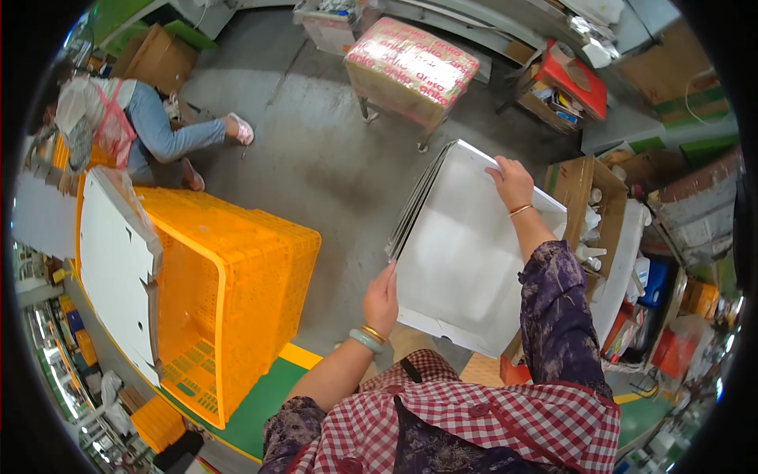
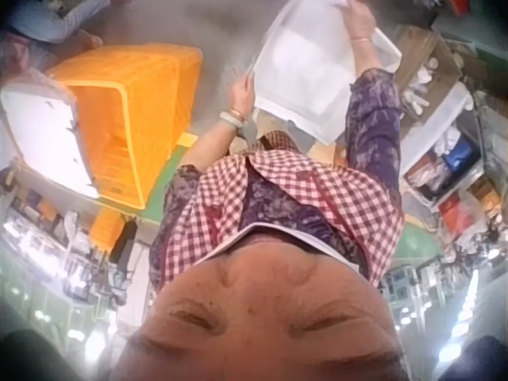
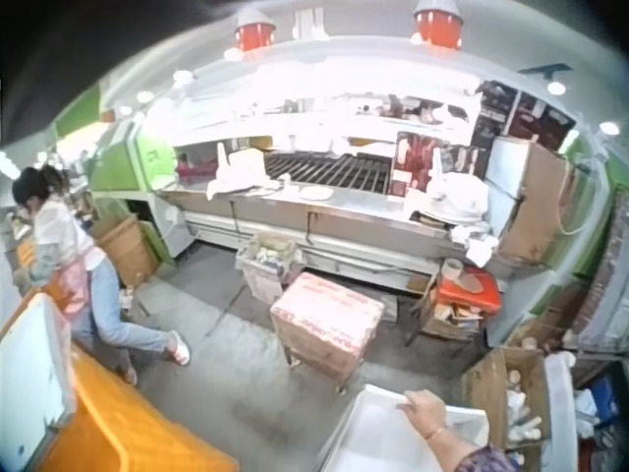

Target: The person assembles white cardboard boxes by folding flat pieces into shape. They repeatedly pick up a flat piece from a yellow crate, fold the sides to form a box, and place the finished unit into a stack on the floor. The process is repeated continuously throughout the clip.

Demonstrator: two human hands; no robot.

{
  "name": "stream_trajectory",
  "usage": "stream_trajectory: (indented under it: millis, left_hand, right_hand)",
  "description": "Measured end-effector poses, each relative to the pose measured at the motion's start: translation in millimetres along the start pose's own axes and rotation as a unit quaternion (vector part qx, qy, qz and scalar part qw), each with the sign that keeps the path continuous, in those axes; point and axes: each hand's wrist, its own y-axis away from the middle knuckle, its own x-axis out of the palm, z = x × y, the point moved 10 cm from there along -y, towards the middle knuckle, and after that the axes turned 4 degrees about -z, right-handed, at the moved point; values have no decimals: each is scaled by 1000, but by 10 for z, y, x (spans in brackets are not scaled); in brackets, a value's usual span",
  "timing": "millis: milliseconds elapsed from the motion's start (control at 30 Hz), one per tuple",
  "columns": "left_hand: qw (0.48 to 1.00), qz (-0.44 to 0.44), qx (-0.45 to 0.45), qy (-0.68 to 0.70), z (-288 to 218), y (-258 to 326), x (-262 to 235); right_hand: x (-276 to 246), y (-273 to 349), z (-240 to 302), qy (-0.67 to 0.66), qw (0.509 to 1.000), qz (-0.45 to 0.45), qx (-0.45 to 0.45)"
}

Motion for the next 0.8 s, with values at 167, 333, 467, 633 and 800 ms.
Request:
stream_trajectory:
  millis: [167, 333, 467, 633, 800]
  left_hand:
    - [999, 21, -41, -7, -15, -11, -63]
    - [999, -26, 25, 16, -10, -3, -87]
    - [998, -37, 34, 28, -66, -20, -134]
    - [998, -26, 17, 46, 6, -1, -109]
    - [996, -65, 54, 22, -92, 235, -499]
  right_hand:
    - [-518, 53, 201, 10, 994, -22, -110]
    - [-648, 679, -832, 93, 995, 30, 20]
    - [-394, 868, -1335, 138, 980, 73, 124]
    - [-374, 823, -1326, 184, 971, 85, 126]
    - [-848, 543, -130, 175, 980, -66, -65]
